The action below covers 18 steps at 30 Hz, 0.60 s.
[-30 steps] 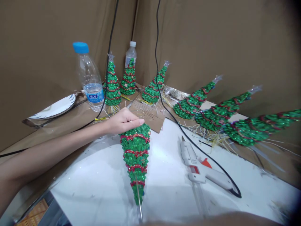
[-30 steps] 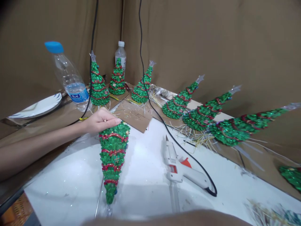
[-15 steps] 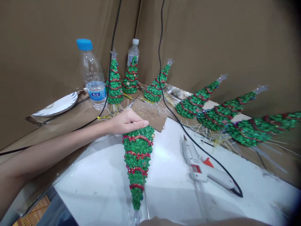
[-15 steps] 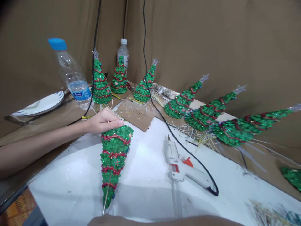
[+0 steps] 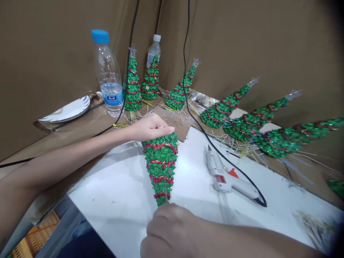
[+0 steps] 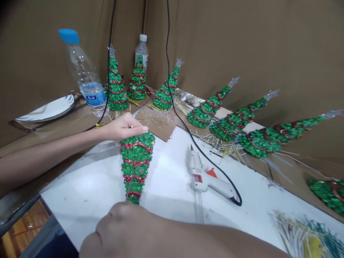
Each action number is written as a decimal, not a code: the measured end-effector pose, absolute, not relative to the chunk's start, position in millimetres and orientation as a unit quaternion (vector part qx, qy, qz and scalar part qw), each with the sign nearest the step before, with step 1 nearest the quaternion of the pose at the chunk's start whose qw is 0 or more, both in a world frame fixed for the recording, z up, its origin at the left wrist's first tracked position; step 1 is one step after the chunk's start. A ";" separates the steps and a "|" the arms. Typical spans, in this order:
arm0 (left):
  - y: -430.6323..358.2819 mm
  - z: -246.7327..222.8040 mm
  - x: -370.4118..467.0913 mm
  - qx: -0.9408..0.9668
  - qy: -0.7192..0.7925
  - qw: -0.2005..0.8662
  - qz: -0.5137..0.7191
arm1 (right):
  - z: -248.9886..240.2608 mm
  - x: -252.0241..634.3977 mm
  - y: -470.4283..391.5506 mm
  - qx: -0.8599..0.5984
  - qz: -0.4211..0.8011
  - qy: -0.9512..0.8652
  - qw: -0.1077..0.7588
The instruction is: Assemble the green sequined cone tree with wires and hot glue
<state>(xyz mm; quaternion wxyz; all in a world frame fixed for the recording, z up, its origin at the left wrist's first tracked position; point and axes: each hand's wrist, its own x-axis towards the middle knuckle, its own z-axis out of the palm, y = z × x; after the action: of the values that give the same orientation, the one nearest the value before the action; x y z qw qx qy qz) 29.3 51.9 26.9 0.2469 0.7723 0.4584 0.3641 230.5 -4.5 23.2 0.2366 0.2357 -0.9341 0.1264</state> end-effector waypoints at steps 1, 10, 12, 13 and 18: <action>51.8 26.7 29.3 0.772 0.458 0.247 0.366 | 22.7 228.5 -4.1 0.229 0.128 -0.932 0.251; 51.0 28.1 31.1 0.776 0.453 0.248 0.362 | 32.5 211.8 -11.0 0.188 0.083 -0.941 0.268; 50.8 28.9 31.3 0.778 0.450 0.243 0.364 | 30.3 207.2 -14.5 0.158 0.067 -0.939 0.297; 50.8 29.0 31.3 0.779 0.449 0.240 0.365 | 28.2 204.9 -15.9 0.133 0.063 -0.936 0.321; 50.7 28.4 30.7 0.773 0.454 0.248 0.368 | 25.7 208.9 -15.4 0.121 0.112 -0.920 0.356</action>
<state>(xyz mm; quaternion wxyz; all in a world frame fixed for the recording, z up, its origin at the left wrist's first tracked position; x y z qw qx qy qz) 30.7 50.7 28.4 0.2483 0.7726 0.4535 0.3683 208.9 -15.4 25.7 0.3561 0.1206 -0.9199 0.1118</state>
